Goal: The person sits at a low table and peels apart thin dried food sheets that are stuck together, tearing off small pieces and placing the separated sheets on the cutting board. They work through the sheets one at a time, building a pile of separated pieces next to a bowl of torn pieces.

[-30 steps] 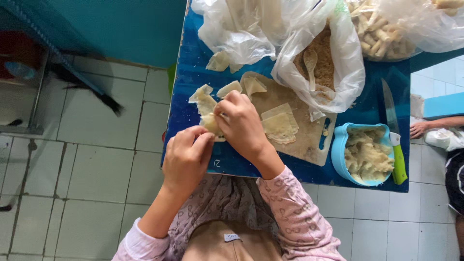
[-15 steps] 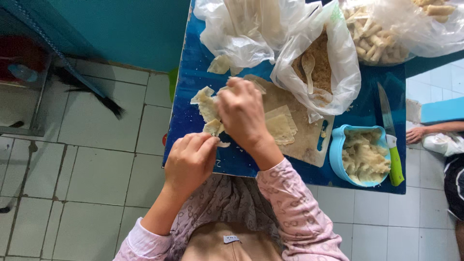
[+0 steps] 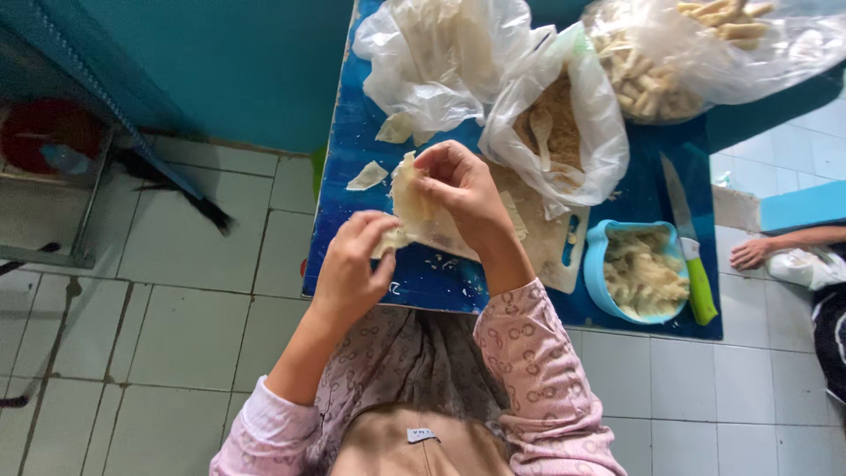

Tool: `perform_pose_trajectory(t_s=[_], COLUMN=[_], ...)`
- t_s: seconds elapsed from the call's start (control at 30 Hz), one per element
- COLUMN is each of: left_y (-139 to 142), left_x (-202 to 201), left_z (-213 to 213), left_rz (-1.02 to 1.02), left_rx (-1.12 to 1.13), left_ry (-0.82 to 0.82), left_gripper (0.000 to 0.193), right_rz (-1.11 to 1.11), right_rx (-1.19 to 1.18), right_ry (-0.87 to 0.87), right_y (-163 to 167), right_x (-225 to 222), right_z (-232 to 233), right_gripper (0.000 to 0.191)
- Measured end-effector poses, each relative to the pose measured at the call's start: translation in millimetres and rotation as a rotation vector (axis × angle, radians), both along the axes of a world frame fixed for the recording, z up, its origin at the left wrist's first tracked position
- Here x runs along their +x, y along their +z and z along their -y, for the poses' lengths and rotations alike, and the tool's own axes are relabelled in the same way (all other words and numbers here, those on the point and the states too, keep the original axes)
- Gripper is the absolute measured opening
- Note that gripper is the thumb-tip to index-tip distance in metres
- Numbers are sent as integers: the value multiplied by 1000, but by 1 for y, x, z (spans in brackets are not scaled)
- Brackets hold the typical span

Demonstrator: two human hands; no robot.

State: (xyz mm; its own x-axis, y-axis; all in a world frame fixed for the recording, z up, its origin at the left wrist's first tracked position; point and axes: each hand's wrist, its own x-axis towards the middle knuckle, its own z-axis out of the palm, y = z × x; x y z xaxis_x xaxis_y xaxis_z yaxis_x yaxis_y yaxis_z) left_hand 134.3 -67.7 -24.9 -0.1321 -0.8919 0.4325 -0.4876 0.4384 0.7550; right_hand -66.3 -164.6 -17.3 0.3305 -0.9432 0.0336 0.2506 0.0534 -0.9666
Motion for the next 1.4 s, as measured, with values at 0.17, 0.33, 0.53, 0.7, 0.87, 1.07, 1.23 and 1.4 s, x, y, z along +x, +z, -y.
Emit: perform_pose_trajectory(t_s=[0.17, 0.33, 0.53, 0.7, 0.87, 1.07, 1.23, 1.4], left_y=[-4, -2, 8, 13, 12, 17, 16, 20], left_x=[-13, -15, -13, -20, -26, -28, -25, -22], left_z=[18, 19, 9, 3, -10, -25, -32, -11], left_rz=[-557, -823, -1044, -1261, -1210, -808, -607, -153], left_rx=[340, 326, 512, 562, 508, 360, 312, 61], left_ry=[-6, 98, -88, -301, -340, -202, -29, 204], left_gripper=[25, 17, 28, 41, 49, 54, 48, 26], right_rz=[17, -75, -588, -490, 197, 121, -87, -580], right_rx=[15, -71, -353, -479, 228, 75, -130, -577], right_ry=[70, -86, -507, -464, -84, -210, -251, -526], right_y=[17, 34, 42, 43, 34, 29, 28, 37], right_x=[0, -11, 4, 21, 7, 0, 17, 37], right_z=[-20, -43, -55, -63, -93, -99, -101, -101], right_gripper=[26, 30, 15, 22, 17, 15, 19, 21])
